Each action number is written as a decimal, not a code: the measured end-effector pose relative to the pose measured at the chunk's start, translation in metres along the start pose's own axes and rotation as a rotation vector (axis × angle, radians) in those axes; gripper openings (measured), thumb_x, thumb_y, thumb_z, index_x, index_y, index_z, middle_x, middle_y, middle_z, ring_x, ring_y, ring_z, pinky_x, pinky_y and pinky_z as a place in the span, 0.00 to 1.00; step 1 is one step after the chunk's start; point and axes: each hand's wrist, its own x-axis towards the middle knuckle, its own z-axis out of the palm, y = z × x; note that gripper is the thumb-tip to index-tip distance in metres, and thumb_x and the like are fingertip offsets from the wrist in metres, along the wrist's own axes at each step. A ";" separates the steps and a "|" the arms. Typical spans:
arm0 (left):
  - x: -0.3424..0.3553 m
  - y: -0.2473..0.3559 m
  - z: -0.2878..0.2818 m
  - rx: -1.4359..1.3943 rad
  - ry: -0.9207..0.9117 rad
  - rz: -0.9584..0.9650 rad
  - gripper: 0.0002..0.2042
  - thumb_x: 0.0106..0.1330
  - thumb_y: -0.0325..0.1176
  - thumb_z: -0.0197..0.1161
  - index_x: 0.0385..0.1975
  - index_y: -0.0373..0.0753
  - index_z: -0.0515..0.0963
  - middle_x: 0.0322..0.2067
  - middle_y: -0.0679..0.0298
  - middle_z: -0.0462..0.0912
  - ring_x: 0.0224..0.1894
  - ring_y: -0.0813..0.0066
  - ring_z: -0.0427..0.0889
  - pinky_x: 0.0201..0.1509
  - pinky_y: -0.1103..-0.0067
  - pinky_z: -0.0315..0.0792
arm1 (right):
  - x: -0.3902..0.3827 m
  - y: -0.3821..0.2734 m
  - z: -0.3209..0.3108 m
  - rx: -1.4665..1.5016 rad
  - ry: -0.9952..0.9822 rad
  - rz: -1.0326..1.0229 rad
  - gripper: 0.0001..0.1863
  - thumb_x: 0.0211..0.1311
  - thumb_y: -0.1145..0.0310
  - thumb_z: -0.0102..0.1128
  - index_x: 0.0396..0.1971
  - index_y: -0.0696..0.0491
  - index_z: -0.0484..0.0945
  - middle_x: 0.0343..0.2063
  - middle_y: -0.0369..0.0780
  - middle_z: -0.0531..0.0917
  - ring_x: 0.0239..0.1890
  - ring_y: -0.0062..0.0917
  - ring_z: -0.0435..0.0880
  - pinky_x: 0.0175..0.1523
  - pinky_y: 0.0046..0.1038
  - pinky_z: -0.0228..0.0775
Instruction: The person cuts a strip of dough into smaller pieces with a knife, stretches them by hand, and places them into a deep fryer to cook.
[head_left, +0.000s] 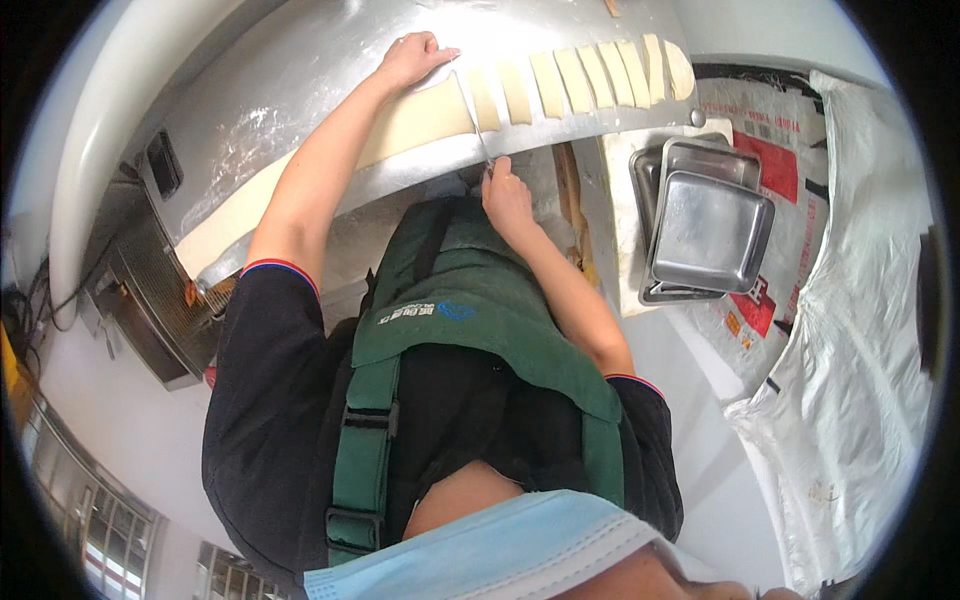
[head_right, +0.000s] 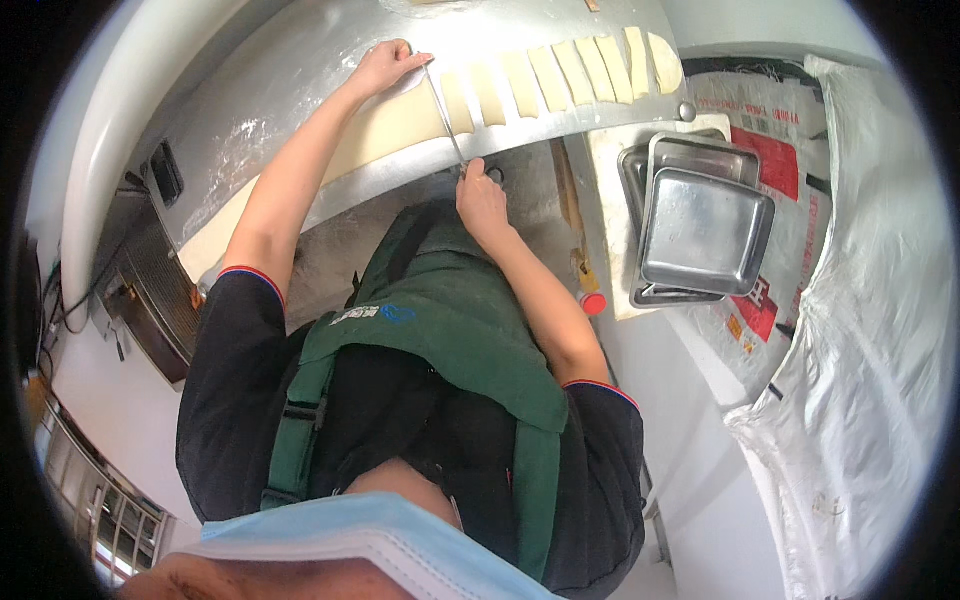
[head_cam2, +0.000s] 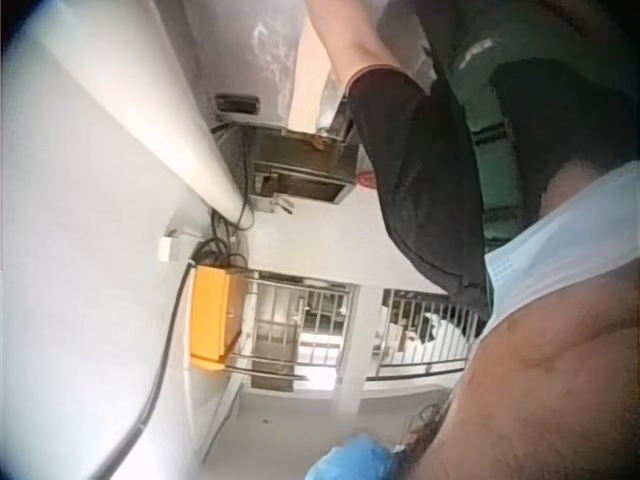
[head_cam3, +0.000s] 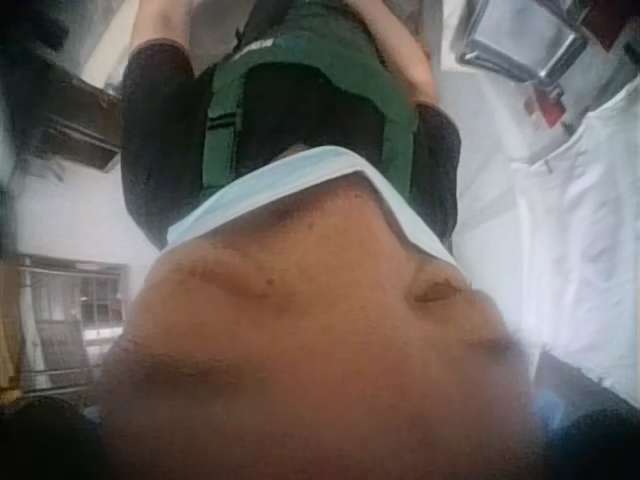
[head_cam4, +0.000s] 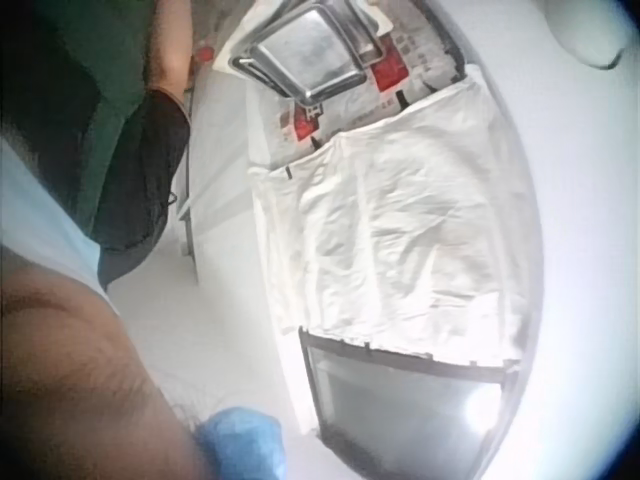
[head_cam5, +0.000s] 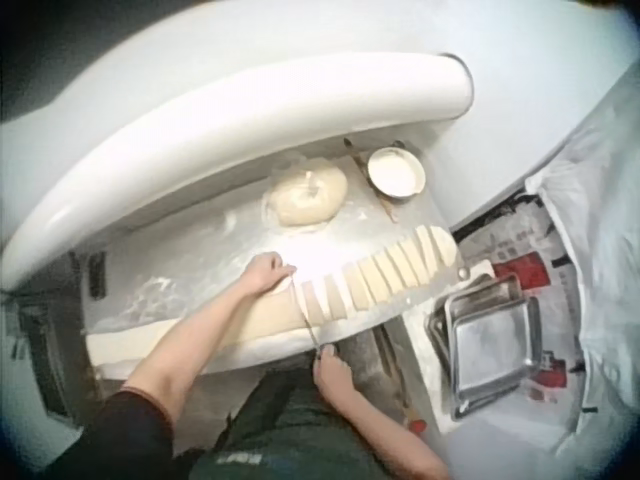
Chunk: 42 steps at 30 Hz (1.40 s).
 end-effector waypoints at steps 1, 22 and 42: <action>-0.003 -0.001 -0.001 -0.014 0.007 -0.011 0.28 0.50 0.65 0.61 0.14 0.43 0.69 0.18 0.64 0.77 0.27 0.70 0.76 0.34 0.72 0.69 | 0.000 -0.001 -0.002 0.029 -0.003 -0.005 0.10 0.62 0.71 0.50 0.34 0.60 0.60 0.22 0.56 0.78 0.27 0.54 0.78 0.31 0.50 0.69; -0.032 -0.018 0.001 0.314 0.012 0.010 0.34 0.42 0.72 0.60 0.25 0.40 0.79 0.35 0.56 0.78 0.47 0.59 0.71 0.47 0.65 0.65 | -0.049 -0.028 0.035 0.127 0.027 0.045 0.11 0.63 0.67 0.49 0.34 0.58 0.61 0.21 0.55 0.78 0.26 0.54 0.78 0.31 0.49 0.70; -0.047 -0.055 -0.024 0.233 -0.040 0.041 0.33 0.44 0.72 0.59 0.17 0.41 0.75 0.29 0.57 0.78 0.43 0.61 0.73 0.45 0.66 0.65 | -0.052 -0.055 0.052 0.175 0.002 0.006 0.11 0.63 0.68 0.50 0.34 0.59 0.61 0.21 0.56 0.77 0.27 0.53 0.77 0.31 0.49 0.69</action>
